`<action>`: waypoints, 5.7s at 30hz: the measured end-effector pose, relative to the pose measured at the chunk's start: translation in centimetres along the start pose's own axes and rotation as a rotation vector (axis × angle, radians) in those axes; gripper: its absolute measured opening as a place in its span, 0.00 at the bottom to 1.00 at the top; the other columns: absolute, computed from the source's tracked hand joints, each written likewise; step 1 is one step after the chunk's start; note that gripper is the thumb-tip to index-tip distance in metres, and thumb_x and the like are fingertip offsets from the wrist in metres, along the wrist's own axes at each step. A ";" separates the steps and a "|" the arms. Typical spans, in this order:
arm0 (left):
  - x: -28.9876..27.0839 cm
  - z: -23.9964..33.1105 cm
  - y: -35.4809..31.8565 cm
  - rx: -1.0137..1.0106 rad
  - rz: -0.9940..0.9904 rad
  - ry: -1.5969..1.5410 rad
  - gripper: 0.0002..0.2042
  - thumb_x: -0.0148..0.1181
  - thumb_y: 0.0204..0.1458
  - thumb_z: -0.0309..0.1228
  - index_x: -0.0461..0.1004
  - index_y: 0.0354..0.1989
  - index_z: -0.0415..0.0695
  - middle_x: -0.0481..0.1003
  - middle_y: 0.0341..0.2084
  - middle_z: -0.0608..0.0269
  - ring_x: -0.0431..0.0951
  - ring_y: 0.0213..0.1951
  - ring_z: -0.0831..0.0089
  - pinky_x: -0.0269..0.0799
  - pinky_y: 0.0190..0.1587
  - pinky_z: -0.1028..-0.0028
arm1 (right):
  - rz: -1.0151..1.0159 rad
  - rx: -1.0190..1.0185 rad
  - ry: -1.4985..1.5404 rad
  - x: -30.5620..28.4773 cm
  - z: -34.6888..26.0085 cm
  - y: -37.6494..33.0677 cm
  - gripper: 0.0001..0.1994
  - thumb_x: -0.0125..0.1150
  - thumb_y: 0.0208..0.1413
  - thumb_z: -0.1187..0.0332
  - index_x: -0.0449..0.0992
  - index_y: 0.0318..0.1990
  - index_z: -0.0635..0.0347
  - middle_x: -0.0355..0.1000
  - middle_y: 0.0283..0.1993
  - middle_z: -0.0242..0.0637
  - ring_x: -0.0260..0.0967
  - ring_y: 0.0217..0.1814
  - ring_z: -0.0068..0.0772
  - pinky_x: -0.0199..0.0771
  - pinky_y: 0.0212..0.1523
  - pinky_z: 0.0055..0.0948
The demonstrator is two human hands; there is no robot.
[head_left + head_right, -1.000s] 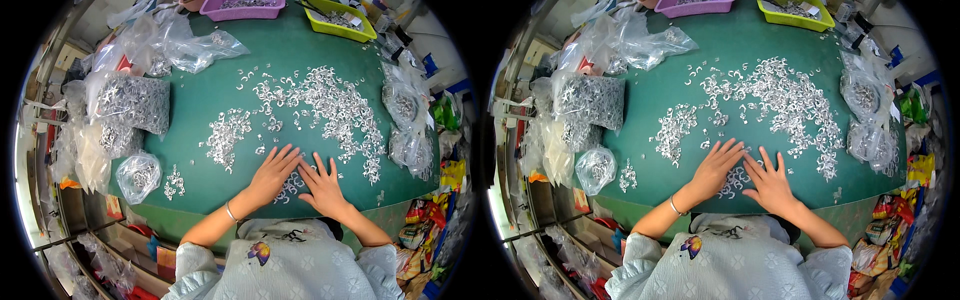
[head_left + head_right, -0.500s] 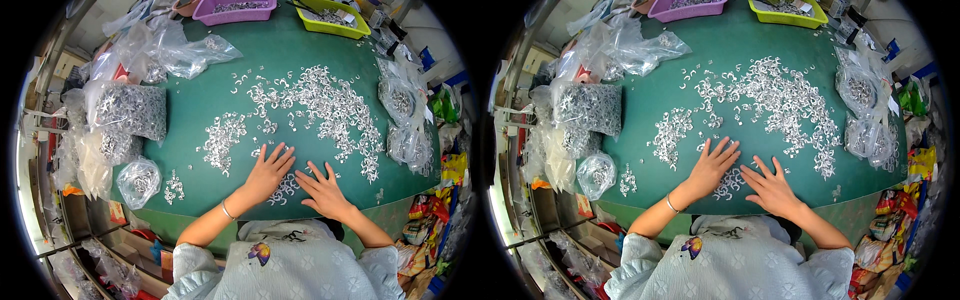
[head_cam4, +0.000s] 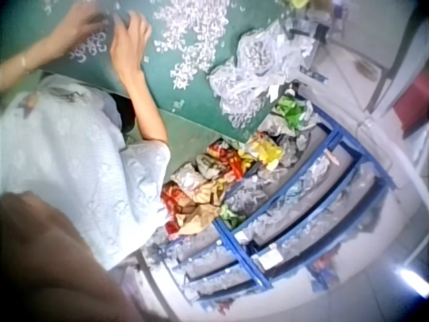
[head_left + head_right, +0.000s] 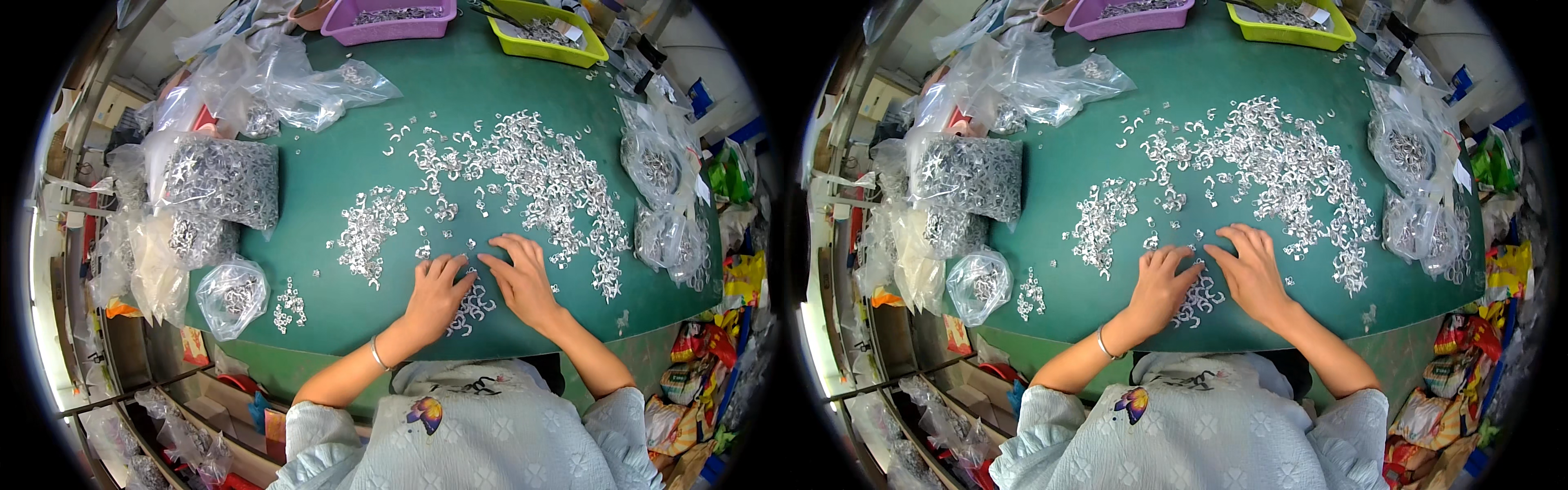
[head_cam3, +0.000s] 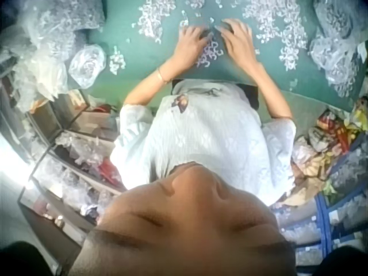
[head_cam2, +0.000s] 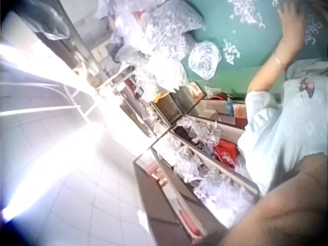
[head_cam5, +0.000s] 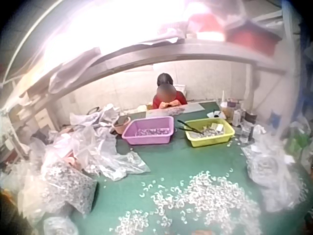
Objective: The person sorts small silver-colored star and crescent shaped metal components on a green table by hand, moving them into clusters while occasionally reaching for more components from nearby bags.
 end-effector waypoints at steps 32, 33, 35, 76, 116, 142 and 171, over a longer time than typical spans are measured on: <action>-0.2 -1.5 3.0 -0.143 0.136 -0.444 0.21 0.52 0.48 0.14 0.69 0.54 0.37 0.65 0.58 0.48 0.67 0.59 0.51 0.66 0.57 0.59 | -0.310 -0.040 -0.071 -0.5 0.8 -3.1 0.26 0.60 0.54 0.59 0.68 0.59 0.57 0.59 0.66 0.33 0.46 0.73 0.45 0.42 0.68 0.57; -0.6 -2.2 2.4 -0.160 0.132 -0.304 0.22 0.52 0.48 0.14 0.68 0.54 0.36 0.64 0.59 0.48 0.65 0.60 0.51 0.64 0.59 0.57 | -0.262 -0.032 0.001 -0.6 0.7 -2.3 0.25 0.60 0.54 0.60 0.68 0.59 0.58 0.59 0.66 0.35 0.47 0.73 0.45 0.43 0.67 0.57; -1.2 -3.9 0.9 -0.197 0.122 -0.025 0.23 0.53 0.46 0.16 0.68 0.55 0.35 0.62 0.60 0.47 0.62 0.62 0.51 0.58 0.62 0.54 | -0.171 -0.015 0.148 -0.2 0.4 0.6 0.25 0.60 0.55 0.62 0.68 0.59 0.58 0.59 0.66 0.38 0.49 0.72 0.46 0.46 0.66 0.55; -2.1 -3.3 -0.7 -0.135 -0.022 0.066 0.25 0.53 0.44 0.16 0.68 0.55 0.34 0.65 0.60 0.48 0.62 0.64 0.54 0.55 0.65 0.53 | -0.150 0.085 -0.241 0.3 0.8 2.1 0.23 0.61 0.54 0.57 0.72 0.57 0.51 0.49 0.71 0.44 0.35 0.75 0.56 0.36 0.65 0.69; 0.4 -0.6 -0.3 0.033 -0.242 0.117 0.29 0.52 0.42 0.18 0.63 0.59 0.32 0.56 0.65 0.50 0.53 0.68 0.52 0.46 0.65 0.41 | 0.032 0.274 -0.429 -2.7 4.2 -0.6 0.20 0.60 0.55 0.63 0.73 0.56 0.50 0.53 0.68 0.44 0.40 0.74 0.54 0.37 0.65 0.65; -1.8 -4.7 -4.8 -0.315 -0.219 0.237 0.37 0.52 0.42 0.16 0.51 0.66 0.32 0.54 0.67 0.50 0.49 0.69 0.54 0.42 0.64 0.37 | -0.141 -0.044 -0.315 2.8 1.0 6.3 0.24 0.57 0.57 0.55 0.68 0.61 0.49 0.50 0.70 0.44 0.38 0.74 0.56 0.40 0.67 0.64; -4.8 0.0 -7.2 -0.485 0.100 -0.699 0.19 0.48 0.52 0.14 0.69 0.54 0.35 0.73 0.50 0.48 0.74 0.53 0.56 0.67 0.58 0.63 | -0.448 -0.143 0.022 3.7 -5.0 -3.0 0.37 0.61 0.54 0.58 0.54 0.66 0.67 0.48 0.72 0.46 0.40 0.76 0.47 0.39 0.71 0.54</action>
Point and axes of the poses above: each hand's wrist, its own y-axis towards the middle knuckle, its own x-axis out of the palm, z = x × y, the point moved 9 cm from there along y, towards the middle knuckle
